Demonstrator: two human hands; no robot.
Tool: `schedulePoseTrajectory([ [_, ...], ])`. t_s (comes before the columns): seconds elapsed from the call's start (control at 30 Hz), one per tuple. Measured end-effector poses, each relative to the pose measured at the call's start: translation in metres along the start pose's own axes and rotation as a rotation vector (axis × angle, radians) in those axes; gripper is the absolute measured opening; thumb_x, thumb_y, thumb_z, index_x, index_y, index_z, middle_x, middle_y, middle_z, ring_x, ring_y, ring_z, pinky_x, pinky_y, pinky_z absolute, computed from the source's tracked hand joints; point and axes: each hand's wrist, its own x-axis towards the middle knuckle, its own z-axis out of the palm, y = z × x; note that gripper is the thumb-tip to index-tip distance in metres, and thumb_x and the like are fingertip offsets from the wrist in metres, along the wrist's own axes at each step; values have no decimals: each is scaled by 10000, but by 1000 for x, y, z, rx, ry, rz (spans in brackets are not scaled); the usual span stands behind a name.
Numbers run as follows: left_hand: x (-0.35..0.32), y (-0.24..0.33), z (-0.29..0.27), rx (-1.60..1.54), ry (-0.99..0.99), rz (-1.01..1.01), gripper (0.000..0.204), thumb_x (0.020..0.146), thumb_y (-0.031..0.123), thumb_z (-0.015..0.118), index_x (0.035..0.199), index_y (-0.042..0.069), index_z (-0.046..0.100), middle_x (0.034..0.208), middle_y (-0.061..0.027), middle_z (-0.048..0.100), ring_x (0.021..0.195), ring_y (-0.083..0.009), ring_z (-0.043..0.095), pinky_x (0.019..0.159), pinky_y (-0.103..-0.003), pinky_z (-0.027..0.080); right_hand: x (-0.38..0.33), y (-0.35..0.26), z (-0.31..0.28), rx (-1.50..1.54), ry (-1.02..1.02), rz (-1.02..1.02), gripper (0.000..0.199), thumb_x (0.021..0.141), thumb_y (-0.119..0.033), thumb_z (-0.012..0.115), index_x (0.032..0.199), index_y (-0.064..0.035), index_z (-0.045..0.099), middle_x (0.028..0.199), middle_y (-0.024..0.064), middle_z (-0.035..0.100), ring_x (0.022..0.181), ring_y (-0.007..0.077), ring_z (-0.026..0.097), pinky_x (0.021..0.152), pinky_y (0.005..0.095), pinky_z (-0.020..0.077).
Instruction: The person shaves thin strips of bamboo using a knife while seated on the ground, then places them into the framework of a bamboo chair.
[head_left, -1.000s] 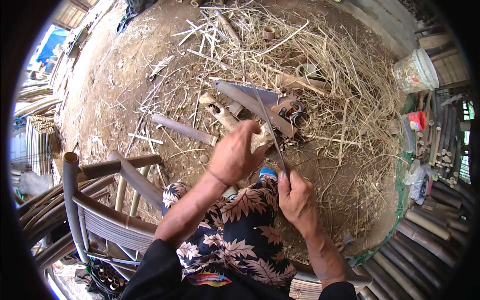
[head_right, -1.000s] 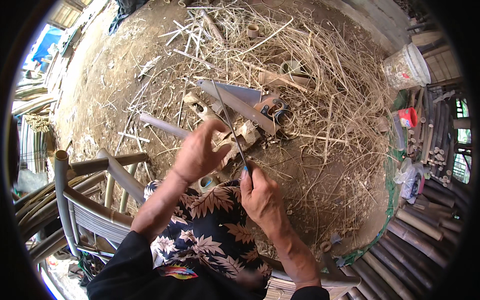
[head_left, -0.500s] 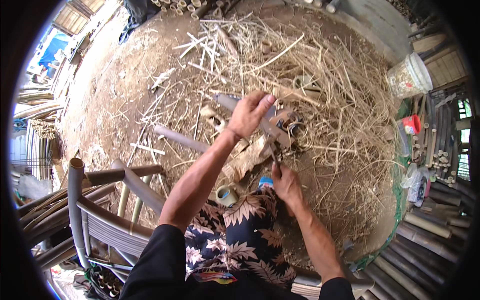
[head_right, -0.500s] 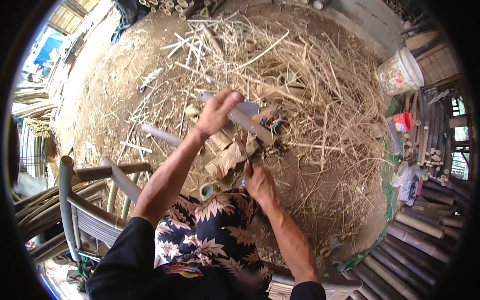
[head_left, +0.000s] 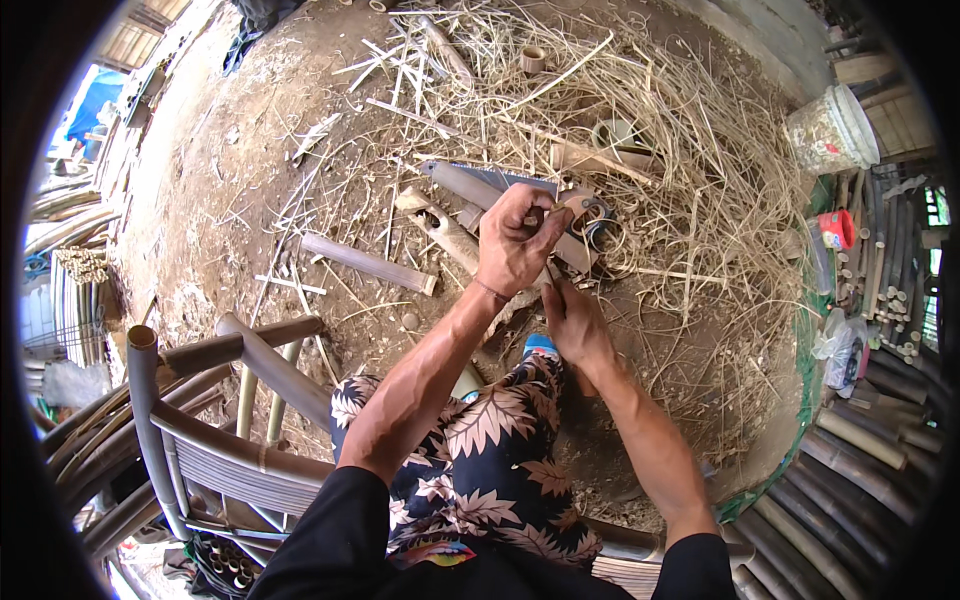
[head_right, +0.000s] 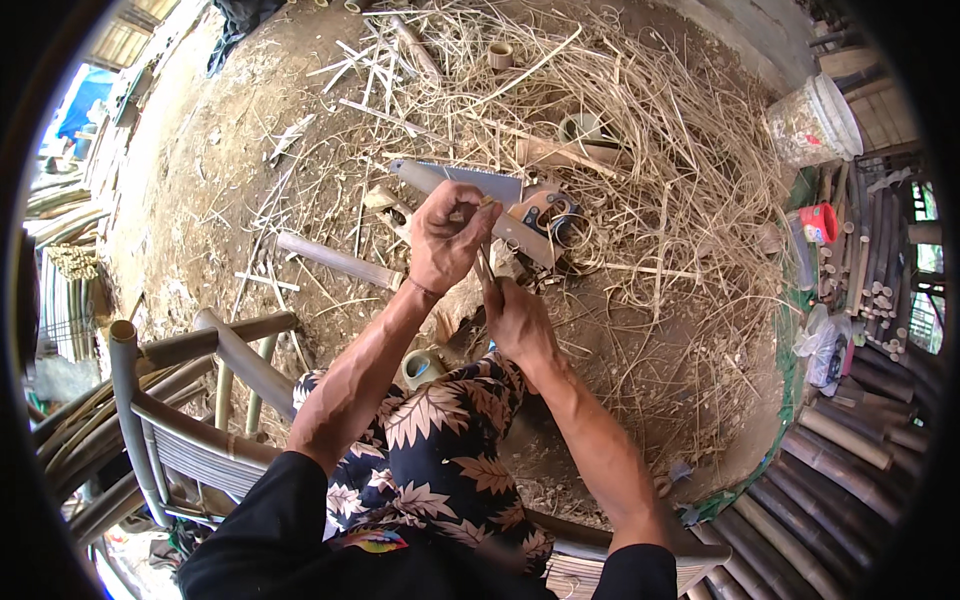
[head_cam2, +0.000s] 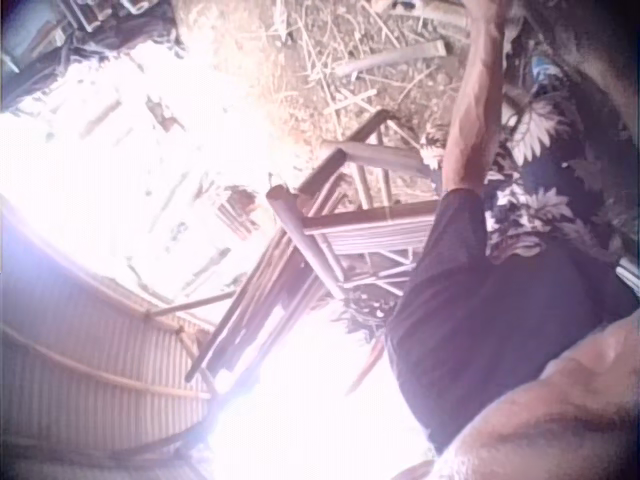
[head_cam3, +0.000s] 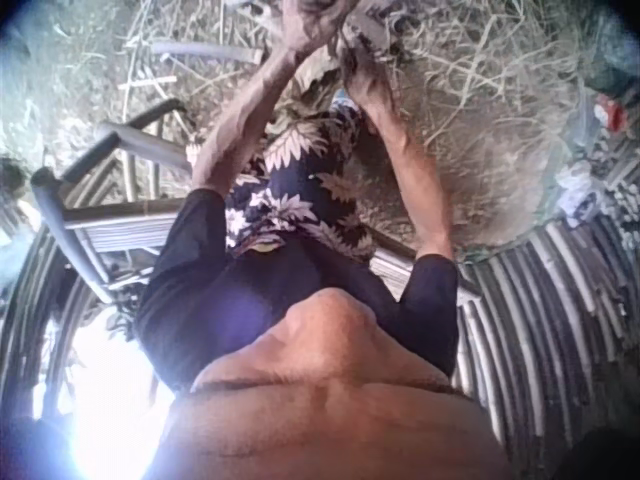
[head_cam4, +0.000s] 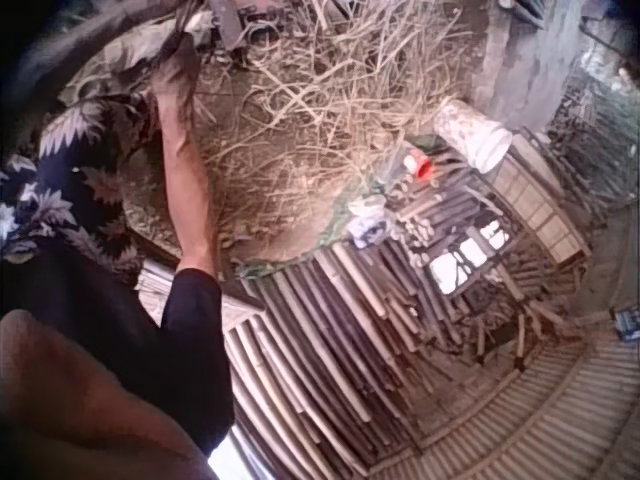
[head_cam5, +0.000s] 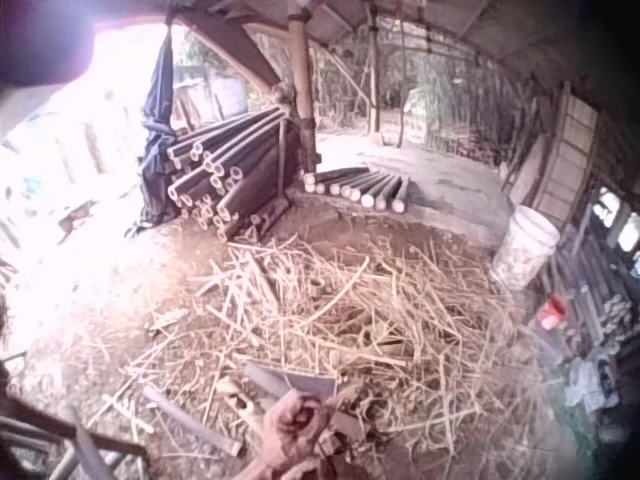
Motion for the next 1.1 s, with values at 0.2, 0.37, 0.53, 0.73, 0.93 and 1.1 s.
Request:
schedulePoseTrajectory([
  [0.2,-10,2,0,104,-9,165,126,853,104,727,844,62,609,784,-26,615,627,-56,541,494,-207,424,-56,136,103,-284,-390,555,413,952,-344,472,872,20,651,879,269,657,839,440,650,731,498,519],
  [0.37,9,-11,-37,14,167,39,107,849,142,721,929,91,671,868,-48,667,782,-125,611,657,-275,514,-56,134,96,-518,-406,311,382,957,-328,448,987,-6,651,861,258,660,800,397,660,704,476,528],
  [0.53,44,87,-170,-391,403,39,234,1021,225,441,1021,40,584,1046,-195,666,1089,-323,624,989,-437,504,-35,94,30,47,-894,570,353,988,-343,448,1050,-25,588,684,88,611,561,162,627,484,324,523],
  [0.73,20,81,-184,-839,313,176,268,1024,272,427,1047,69,600,985,-159,676,897,-251,670,1015,-477,450,-74,113,51,600,-308,794,206,952,-233,576,1025,-46,529,726,31,578,556,122,591,439,283,505],
  [0.93,-16,11,-93,-420,408,63,520,1016,524,322,621,187,301,550,50,308,455,-68,208,377,-255,168,-63,154,80,170,-88,473,210,923,-220,567,987,-20,550,740,155,604,645,304,628,554,413,497],
  [1.1,-29,-16,-60,-395,404,71,546,1006,562,306,629,170,254,560,44,267,471,-77,193,386,-247,208,-31,142,95,34,-175,300,224,938,-227,530,956,-5,547,789,181,613,655,333,607,575,428,481],
])
